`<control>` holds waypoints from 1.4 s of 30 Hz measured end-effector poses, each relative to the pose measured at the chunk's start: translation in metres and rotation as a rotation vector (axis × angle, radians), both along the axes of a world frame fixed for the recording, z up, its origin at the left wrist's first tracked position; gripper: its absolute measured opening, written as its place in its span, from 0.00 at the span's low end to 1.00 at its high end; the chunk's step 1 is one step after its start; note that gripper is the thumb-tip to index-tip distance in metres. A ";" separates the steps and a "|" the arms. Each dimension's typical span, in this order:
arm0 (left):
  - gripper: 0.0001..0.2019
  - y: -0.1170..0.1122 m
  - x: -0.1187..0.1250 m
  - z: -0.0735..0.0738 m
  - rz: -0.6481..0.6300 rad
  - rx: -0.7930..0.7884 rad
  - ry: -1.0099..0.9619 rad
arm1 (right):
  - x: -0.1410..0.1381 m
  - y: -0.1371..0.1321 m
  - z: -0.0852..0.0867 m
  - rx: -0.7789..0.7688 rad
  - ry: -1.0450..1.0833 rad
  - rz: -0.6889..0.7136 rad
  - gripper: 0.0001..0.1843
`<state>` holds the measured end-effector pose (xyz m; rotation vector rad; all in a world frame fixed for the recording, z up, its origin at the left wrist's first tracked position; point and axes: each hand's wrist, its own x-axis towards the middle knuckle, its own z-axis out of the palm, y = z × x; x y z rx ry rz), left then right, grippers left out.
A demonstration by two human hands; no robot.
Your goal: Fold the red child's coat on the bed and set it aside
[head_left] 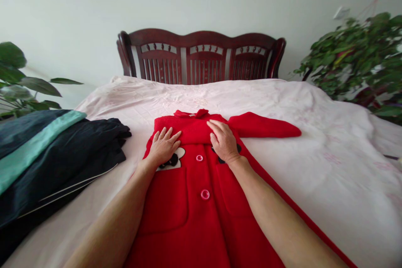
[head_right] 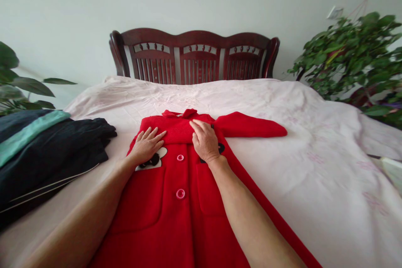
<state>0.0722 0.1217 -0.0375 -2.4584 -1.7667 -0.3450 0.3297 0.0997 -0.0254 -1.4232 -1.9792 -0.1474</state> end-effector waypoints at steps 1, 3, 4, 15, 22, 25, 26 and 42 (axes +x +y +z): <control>0.25 0.000 0.000 0.000 -0.001 -0.001 0.000 | -0.002 0.001 -0.001 -0.070 -0.029 0.056 0.25; 0.25 0.000 0.000 0.000 -0.002 -0.004 0.001 | -0.004 0.005 -0.006 -0.191 -0.058 0.088 0.23; 0.25 0.000 0.000 -0.001 -0.003 -0.004 0.001 | -0.004 0.006 -0.008 -0.218 -0.055 0.077 0.22; 0.24 0.004 -0.002 -0.007 -0.008 0.009 -0.030 | -0.014 0.026 0.019 -0.216 -0.179 -0.062 0.16; 0.24 0.005 -0.002 -0.008 -0.018 0.002 -0.021 | -0.028 0.035 0.034 -0.286 -0.430 0.000 0.11; 0.24 0.005 -0.002 -0.008 -0.012 -0.004 -0.013 | -0.027 0.033 0.030 -0.273 -0.433 -0.032 0.12; 0.24 0.005 -0.002 -0.008 -0.011 -0.008 -0.009 | -0.026 0.032 0.029 -0.265 -0.424 -0.056 0.13; 0.25 0.007 -0.001 -0.008 -0.015 -0.019 -0.002 | -0.023 -0.008 0.009 0.036 -0.416 0.041 0.06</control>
